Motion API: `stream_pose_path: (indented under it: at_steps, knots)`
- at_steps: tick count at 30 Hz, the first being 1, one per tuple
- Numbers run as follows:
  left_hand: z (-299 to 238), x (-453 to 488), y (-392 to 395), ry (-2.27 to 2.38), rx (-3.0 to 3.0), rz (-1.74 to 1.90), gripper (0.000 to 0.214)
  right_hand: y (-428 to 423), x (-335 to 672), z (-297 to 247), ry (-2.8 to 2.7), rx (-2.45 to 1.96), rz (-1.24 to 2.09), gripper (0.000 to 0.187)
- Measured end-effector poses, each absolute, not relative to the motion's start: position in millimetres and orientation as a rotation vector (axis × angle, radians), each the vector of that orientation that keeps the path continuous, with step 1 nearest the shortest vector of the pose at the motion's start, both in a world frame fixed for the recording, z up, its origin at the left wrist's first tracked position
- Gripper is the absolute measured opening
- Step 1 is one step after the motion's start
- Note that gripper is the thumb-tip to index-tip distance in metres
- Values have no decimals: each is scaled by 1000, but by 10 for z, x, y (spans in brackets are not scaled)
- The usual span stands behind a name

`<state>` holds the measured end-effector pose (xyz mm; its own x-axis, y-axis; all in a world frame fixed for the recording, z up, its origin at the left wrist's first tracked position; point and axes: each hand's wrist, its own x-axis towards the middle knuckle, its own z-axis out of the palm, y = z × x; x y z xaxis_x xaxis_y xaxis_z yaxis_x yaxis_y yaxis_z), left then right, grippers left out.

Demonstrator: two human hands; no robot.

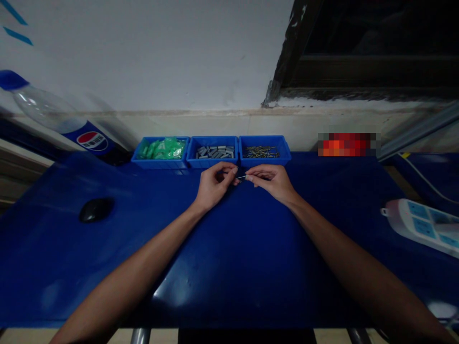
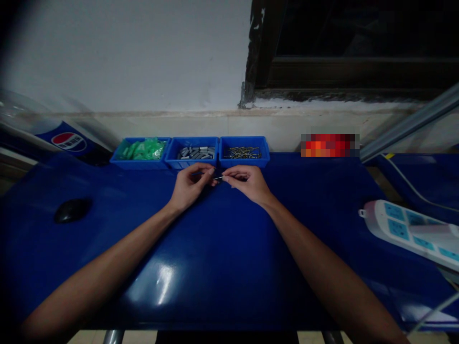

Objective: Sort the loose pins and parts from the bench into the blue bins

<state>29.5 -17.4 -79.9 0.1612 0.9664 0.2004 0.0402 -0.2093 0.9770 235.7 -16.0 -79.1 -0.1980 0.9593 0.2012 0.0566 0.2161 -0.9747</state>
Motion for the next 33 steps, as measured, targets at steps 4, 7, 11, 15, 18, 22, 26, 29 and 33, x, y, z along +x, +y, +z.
stream_pose_path:
  at_steps: [4, 7, 11, 15, 18, 22, 26, 29, 33]
  knots:
    - [-796, 297, -163, 1036, 1502, 1210, 35, -128, 2376, -817, -1299, -1026, 1010, 20]
    - [-810, 287, -161, 1050, 1560, 1177, 32, -113, 2394, -833, -1187, -1008, 936, 27]
    - [-815, 280, -173, 1067, 1615, 1136, 31, -128, 2393, -825, -1221, -992, 956, 35]
    - [-787, 286, -189, 1087, 1603, 1128, 31, -153, 2366, -805, -1257, -1023, 943, 26]
    - [-762, 290, -208, 1090, 1619, 1115, 31, -167, 2360, -786, -1301, -1063, 935, 26]
    - [-748, 291, -242, 1043, 1633, 1087, 26, -188, 2382, -754, -1392, -1169, 851, 53]
    - [-731, 290, -269, 1031, 1602, 1073, 23, -202, 2401, -735, -1455, -1209, 747, 60]
    - [-720, 286, -274, 1018, 1573, 1071, 24, -201, 2401, -736, -1459, -1214, 742, 62]
    - [-725, 275, -270, 1017, 1554, 1066, 26, -193, 2396, -741, -1437, -1217, 750, 60]
